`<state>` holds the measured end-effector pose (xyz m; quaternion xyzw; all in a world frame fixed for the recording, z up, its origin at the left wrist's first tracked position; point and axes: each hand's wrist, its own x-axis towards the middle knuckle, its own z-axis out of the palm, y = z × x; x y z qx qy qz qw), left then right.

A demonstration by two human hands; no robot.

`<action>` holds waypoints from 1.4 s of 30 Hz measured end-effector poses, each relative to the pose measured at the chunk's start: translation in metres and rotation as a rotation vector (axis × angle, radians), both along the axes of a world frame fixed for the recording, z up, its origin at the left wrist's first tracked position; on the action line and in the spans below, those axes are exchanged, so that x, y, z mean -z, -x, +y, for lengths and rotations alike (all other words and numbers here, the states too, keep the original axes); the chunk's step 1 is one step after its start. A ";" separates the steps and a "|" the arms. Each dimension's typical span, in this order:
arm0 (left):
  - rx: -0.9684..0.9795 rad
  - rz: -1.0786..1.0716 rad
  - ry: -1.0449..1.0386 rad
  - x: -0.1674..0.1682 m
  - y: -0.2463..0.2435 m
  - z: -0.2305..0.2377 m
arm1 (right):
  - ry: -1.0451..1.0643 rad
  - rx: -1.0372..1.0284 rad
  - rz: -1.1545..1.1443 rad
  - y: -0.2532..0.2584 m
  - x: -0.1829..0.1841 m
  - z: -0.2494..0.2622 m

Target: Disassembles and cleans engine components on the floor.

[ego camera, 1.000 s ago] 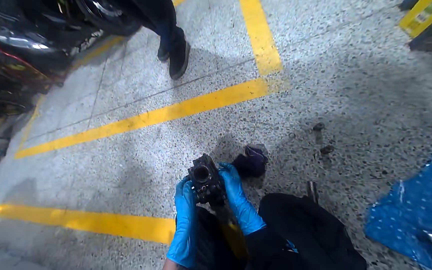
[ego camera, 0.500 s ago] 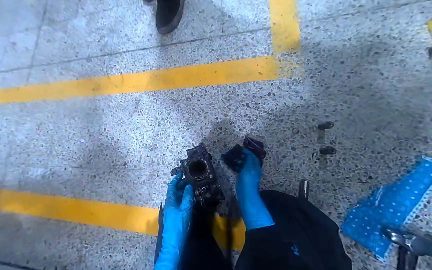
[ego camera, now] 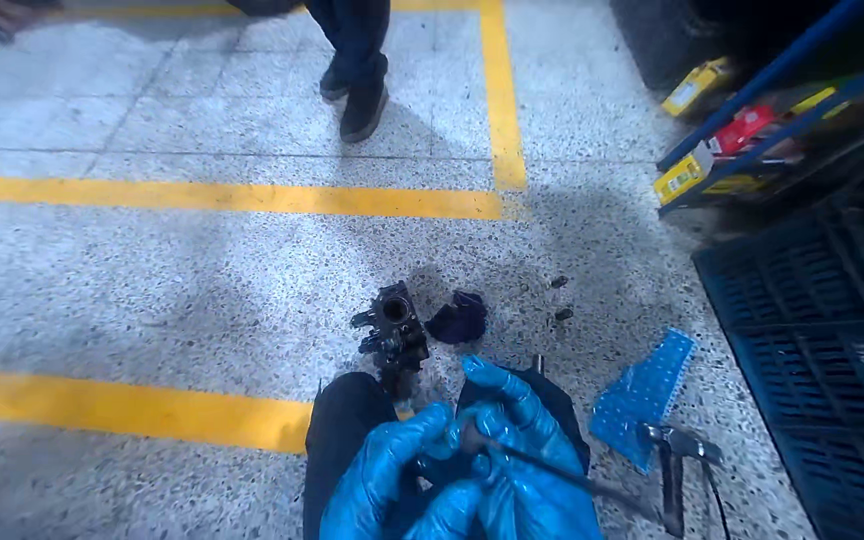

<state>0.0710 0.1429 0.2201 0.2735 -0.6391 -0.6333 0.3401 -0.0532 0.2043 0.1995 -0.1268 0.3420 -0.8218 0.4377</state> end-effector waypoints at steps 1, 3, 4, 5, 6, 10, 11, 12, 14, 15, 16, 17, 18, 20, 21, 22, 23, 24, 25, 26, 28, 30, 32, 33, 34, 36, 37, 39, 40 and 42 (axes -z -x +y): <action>-0.020 0.034 0.038 -0.007 -0.007 0.011 | 0.019 -0.022 -0.012 -0.011 -0.011 0.010; -0.058 0.114 0.080 -0.019 -0.022 0.032 | 0.030 -0.051 -0.017 -0.032 -0.031 0.030; -0.072 0.164 0.091 -0.025 -0.028 0.042 | 0.052 -0.065 -0.022 -0.040 -0.038 0.039; -0.076 0.194 0.093 -0.031 -0.036 0.051 | 0.095 -0.081 -0.030 -0.047 -0.043 0.047; -0.072 0.215 0.083 -0.037 -0.043 0.059 | 0.152 -0.092 -0.033 -0.054 -0.046 0.054; -0.054 0.294 0.066 -0.049 -0.066 0.082 | 0.237 -0.131 0.005 -0.072 -0.057 0.076; -0.045 0.310 0.065 -0.051 -0.071 0.087 | 0.246 -0.134 0.030 -0.075 -0.059 0.080; -0.036 0.319 0.068 -0.053 -0.075 0.091 | 0.256 -0.136 0.057 -0.079 -0.060 0.085; -0.033 0.315 0.099 -0.056 -0.083 0.099 | 0.277 -0.146 0.095 -0.085 -0.061 0.093; -0.036 0.307 0.121 -0.056 -0.087 0.102 | 0.290 -0.145 0.110 -0.089 -0.061 0.096; -0.038 0.305 0.142 -0.055 -0.090 0.105 | 0.304 -0.139 0.122 -0.092 -0.060 0.099; -0.039 0.303 0.157 -0.055 -0.094 0.108 | 0.313 -0.126 0.139 -0.095 -0.060 0.101; -0.045 0.301 0.172 -0.054 -0.096 0.110 | 0.314 -0.107 0.187 -0.097 -0.059 0.103; -0.069 0.291 0.201 -0.052 -0.102 0.113 | 0.285 -0.019 0.413 -0.102 -0.053 0.109; -0.091 0.288 0.214 -0.050 -0.104 0.114 | 0.250 0.044 0.591 -0.102 -0.048 0.114; -0.111 0.283 0.229 -0.048 -0.107 0.115 | 0.209 0.103 0.749 -0.101 -0.046 0.121; -0.132 0.270 0.249 -0.046 -0.110 0.116 | 0.181 0.126 0.860 -0.099 -0.046 0.128; -0.155 0.253 0.273 -0.045 -0.111 0.118 | 0.176 0.127 0.936 -0.098 -0.048 0.134; -0.165 0.244 0.291 -0.044 -0.113 0.121 | 0.204 0.123 0.974 -0.096 -0.049 0.139; -0.159 0.250 0.292 -0.043 -0.114 0.124 | 0.240 0.114 0.977 -0.094 -0.049 0.141; -0.124 0.255 0.281 -0.042 -0.116 0.129 | 0.280 0.117 0.888 -0.091 -0.049 0.141; -0.083 0.261 0.249 -0.041 -0.118 0.131 | 0.293 0.129 0.753 -0.091 -0.047 0.139; -0.016 0.279 0.200 -0.033 -0.119 0.131 | 0.296 0.133 0.631 -0.093 -0.048 0.137; 0.003 0.286 0.184 -0.028 -0.119 0.131 | 0.292 0.129 0.584 -0.093 -0.046 0.138; 0.011 0.288 0.180 -0.025 -0.120 0.131 | 0.291 0.122 0.561 -0.091 -0.039 0.141; 0.017 0.289 0.192 -0.019 -0.121 0.132 | 0.325 0.083 0.559 -0.074 0.002 0.162; 0.016 0.286 0.196 -0.017 -0.122 0.132 | 0.316 0.079 0.545 -0.066 0.022 0.174; 0.011 0.272 0.192 -0.018 -0.122 0.134 | 0.250 0.091 0.482 -0.061 0.041 0.187; 0.008 0.266 0.188 -0.020 -0.121 0.135 | 0.226 0.095 0.454 -0.061 0.043 0.190; 0.012 0.263 0.191 -0.021 -0.120 0.136 | 0.242 0.098 0.434 -0.061 0.043 0.189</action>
